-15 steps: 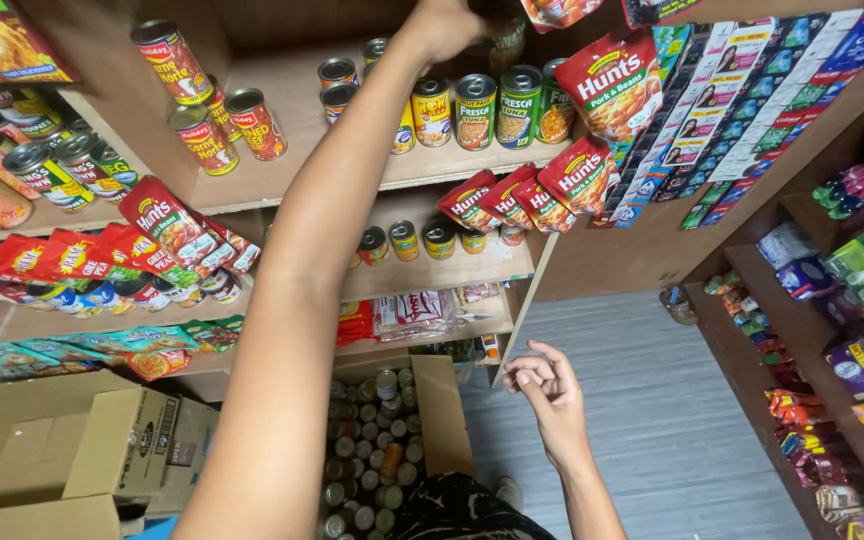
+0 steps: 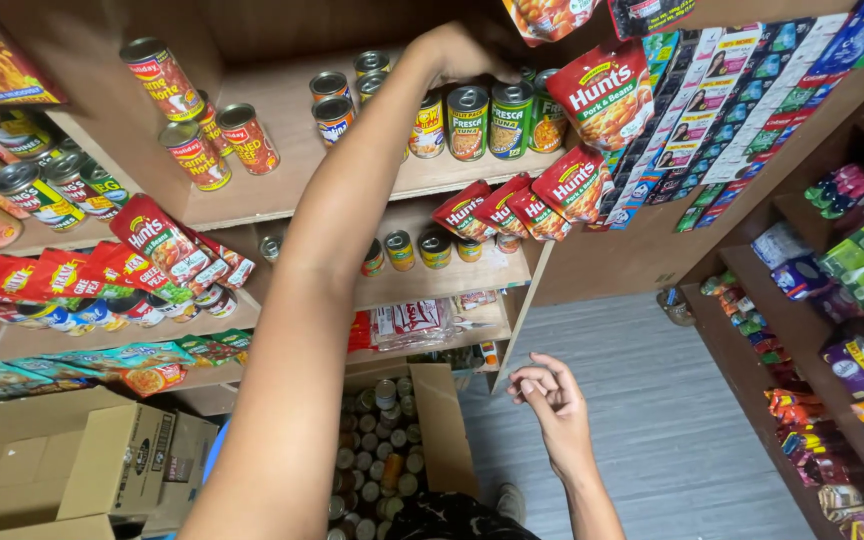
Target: Stocking shelves with various canned food products from a cardboard box.
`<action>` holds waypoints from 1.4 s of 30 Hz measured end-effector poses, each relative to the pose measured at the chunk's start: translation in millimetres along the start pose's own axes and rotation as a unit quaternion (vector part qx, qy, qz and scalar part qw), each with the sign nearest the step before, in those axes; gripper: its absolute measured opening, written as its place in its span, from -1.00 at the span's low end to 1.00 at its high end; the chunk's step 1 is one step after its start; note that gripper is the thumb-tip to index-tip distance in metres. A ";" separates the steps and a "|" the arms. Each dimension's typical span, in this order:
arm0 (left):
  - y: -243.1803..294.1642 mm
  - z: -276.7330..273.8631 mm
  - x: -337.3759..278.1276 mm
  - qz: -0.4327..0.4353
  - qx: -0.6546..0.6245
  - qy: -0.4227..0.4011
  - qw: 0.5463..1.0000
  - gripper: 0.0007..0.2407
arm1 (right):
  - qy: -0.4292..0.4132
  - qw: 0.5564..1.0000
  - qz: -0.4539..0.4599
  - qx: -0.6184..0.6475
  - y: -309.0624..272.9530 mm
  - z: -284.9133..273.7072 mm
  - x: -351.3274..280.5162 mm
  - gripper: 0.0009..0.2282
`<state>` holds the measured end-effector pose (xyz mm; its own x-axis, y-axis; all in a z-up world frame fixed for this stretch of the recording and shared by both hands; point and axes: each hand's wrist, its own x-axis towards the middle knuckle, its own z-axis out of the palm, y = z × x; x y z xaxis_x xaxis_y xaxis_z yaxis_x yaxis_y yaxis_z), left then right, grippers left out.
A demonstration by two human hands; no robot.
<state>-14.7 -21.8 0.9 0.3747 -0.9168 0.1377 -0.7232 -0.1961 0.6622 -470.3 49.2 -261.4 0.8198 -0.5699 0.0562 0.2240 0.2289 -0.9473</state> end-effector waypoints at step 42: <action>-16.7 13.8 -96.1 0.158 0.163 0.204 0.952 -0.69 | -0.041 0.996 0.027 -0.077 19.3 12.8 2.8 -0.75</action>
<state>-46.6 64.8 -33.5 0.2551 -0.7503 0.6100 -0.9539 -0.0921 0.2857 -456.9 62.1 -275.5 0.8707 -0.4913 0.0230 0.0996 0.1303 -0.9865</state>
